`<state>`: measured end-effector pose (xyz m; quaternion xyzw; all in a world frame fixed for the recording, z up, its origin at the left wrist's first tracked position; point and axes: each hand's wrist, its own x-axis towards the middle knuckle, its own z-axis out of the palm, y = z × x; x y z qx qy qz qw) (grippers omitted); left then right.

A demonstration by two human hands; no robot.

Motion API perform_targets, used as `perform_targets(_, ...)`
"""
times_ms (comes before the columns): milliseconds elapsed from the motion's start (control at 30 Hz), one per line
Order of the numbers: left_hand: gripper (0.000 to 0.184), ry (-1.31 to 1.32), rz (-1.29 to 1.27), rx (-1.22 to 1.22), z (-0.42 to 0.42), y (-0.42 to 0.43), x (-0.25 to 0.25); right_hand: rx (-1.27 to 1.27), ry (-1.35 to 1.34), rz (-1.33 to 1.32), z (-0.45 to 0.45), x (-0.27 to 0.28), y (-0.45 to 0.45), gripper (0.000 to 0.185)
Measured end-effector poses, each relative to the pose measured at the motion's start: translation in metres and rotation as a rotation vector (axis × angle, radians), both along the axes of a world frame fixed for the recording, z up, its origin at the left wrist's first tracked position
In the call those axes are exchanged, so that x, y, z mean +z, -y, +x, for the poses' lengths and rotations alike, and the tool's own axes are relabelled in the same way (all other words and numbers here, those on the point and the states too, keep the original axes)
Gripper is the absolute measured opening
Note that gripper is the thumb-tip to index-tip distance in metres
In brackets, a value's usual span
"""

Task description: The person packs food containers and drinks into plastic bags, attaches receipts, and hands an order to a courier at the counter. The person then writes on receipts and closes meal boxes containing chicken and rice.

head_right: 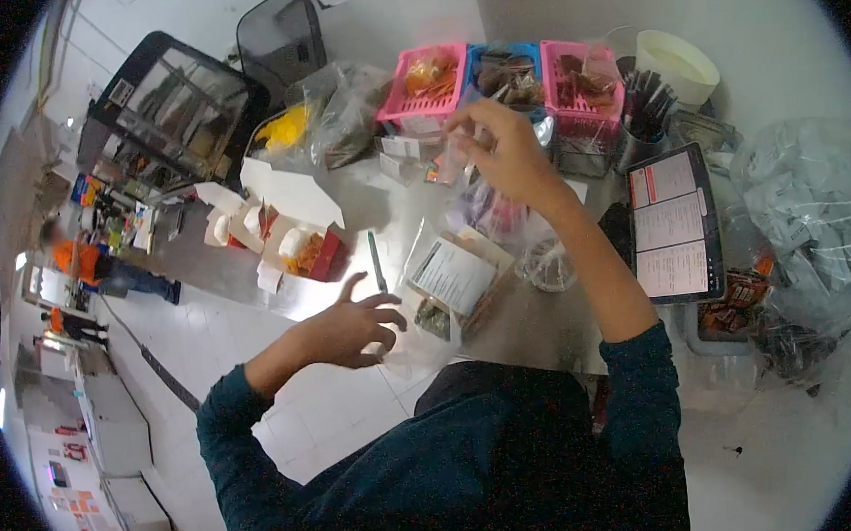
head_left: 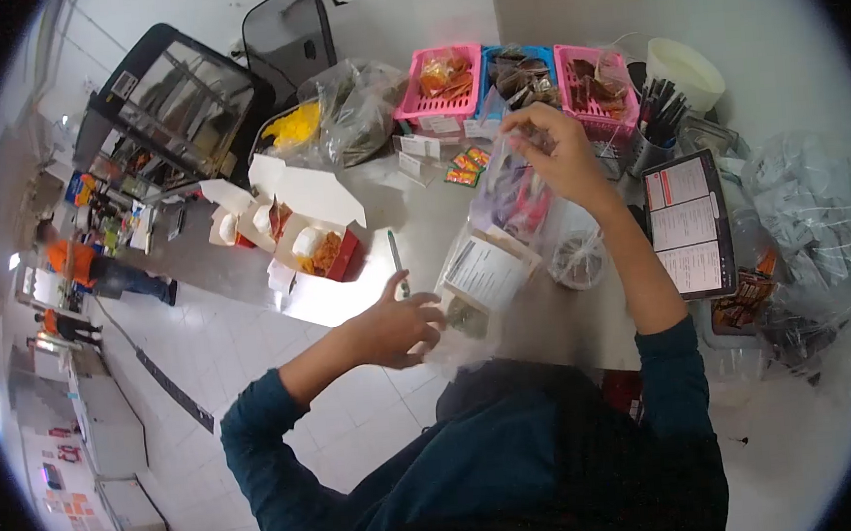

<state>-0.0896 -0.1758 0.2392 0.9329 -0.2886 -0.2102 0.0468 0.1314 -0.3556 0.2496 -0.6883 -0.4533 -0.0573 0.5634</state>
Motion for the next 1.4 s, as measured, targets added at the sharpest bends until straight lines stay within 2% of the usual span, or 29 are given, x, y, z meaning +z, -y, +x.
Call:
perform_targets(67, 0.007, 0.185, -0.215, 0.086, 0.006, 0.004, 0.049, 0.076, -0.114, 0.066, 0.001, 0.005, -0.002, 0.019)
perform_targets(100, 0.008, 0.361, -0.218, 0.143, 0.010, 0.002, 0.062, 0.118, -0.171, 0.098, 0.000, 0.007, -0.006, 0.023)
perform_targets(133, 0.010, 0.536, -0.222, 0.205, 0.015, 0.000, 0.068, 0.230, -0.247, 0.101, -0.005, 0.009, -0.009, 0.028)
perform_targets(200, 0.018, 0.721, -0.492, 0.259, 0.036, 0.002, 0.063, 0.456, -0.400, 0.112, -0.024, 0.012, -0.018, 0.039)
perform_targets(267, 0.023, 0.721, -0.907, 0.413, 0.059, 0.015, 0.030, 0.492, -0.221, 0.050, -0.052, 0.011, -0.024, 0.056)
perform_targets(300, 0.026, 0.701, -1.161, 0.454, 0.071, 0.010, 0.005, 0.474, -0.104, 0.035, -0.062, 0.010, -0.024, 0.059)
perform_targets(333, 0.028, 0.509, -1.504, 0.501, 0.077, 0.005, -0.017, 0.453, 0.013, 0.018, -0.070, 0.009, -0.024, 0.062)
perform_targets(400, 0.032, 0.502, -1.852, 0.615, 0.084, 0.015, -0.024, 0.397, 0.049, -0.047, -0.070, 0.011, -0.021, 0.067)
perform_targets(433, 0.049, 0.405, -1.890, 0.766, 0.079, 0.020, -0.026, 0.366, -0.036, -0.090, -0.069, 0.013, -0.019, 0.069)
perform_targets(500, 0.068, 0.554, -1.527, 0.688, 0.070, 0.018, -0.034, 0.299, -0.245, -0.091, -0.061, 0.013, -0.013, 0.067)
perform_targets(533, 0.078, 0.623, -1.348, 0.635, 0.067, 0.019, -0.040, 0.285, -0.266, -0.113, -0.061, 0.018, -0.010, 0.064)
perform_targets(600, 0.071, 0.608, -1.162, 0.577, 0.058, 0.022, -0.061, 0.254, -0.309, -0.154, -0.070, 0.034, -0.012, 0.058)
perform_targets(633, 0.067, 0.563, -1.117, 0.589, 0.056, 0.024, -0.077, 0.187, -0.125, 0.000, -0.083, 0.019, -0.024, 0.055)
perform_targets(700, 0.061, 0.471, -1.126, 0.682, 0.054, 0.029, -0.116, 0.186, -0.038, -0.003, -0.121, -0.028, -0.053, 0.051)
perform_targets(767, 0.055, 0.361, -1.217, 0.867, 0.058, 0.034, -0.155, 0.160, 0.397, -0.279, -0.165, -0.065, -0.067, 0.049)
perform_targets(800, 0.052, 0.315, -1.269, 0.961, 0.059, 0.030, -0.163, 0.483, 0.339, -0.378, -0.168, -0.074, -0.064, 0.048)
perform_targets(900, 0.046, 0.193, -1.427, 1.182, 0.058, 0.004, -0.162, 0.217, 0.502, -0.020, -0.168, -0.101, -0.042, 0.045)
perform_targets(1000, 0.043, 0.195, -1.705, 1.343, 0.060, -0.023, -0.127, -0.033, 0.130, -0.076, -0.168, -0.138, -0.008, 0.031)
perform_targets(1067, 0.028, 0.420, -2.022, 1.405, 0.056, -0.005, -0.075, -0.122, -0.250, -0.091, -0.176, -0.159, 0.004, 0.027)
perform_targets(1133, 0.025, 0.310, -2.042, 0.779, 0.039, -0.027, -0.066, -0.146, -0.677, 0.039, -0.184, -0.175, 0.008, 0.023)
perform_targets(1200, 0.025, 0.226, -1.945, 0.453, 0.018, -0.032, -0.044, -0.150, -1.002, 0.327, -0.169, -0.185, 0.002, 0.020)
perform_targets(1233, 0.026, 0.198, -1.895, 0.391, 0.015, -0.032, -0.029, -0.129, -1.072, 0.483, -0.153, -0.187, -0.003, 0.019)
perform_targets(1300, 0.028, 0.168, -1.829, 0.449, 0.020, -0.035, -0.005, -0.066, -1.136, 0.763, -0.115, -0.185, -0.015, 0.017)
perform_targets(1400, 0.033, 0.068, -1.747, 0.764, 0.050, -0.047, 0.009, 0.102, -1.011, 0.908, -0.082, -0.178, -0.013, 0.017)
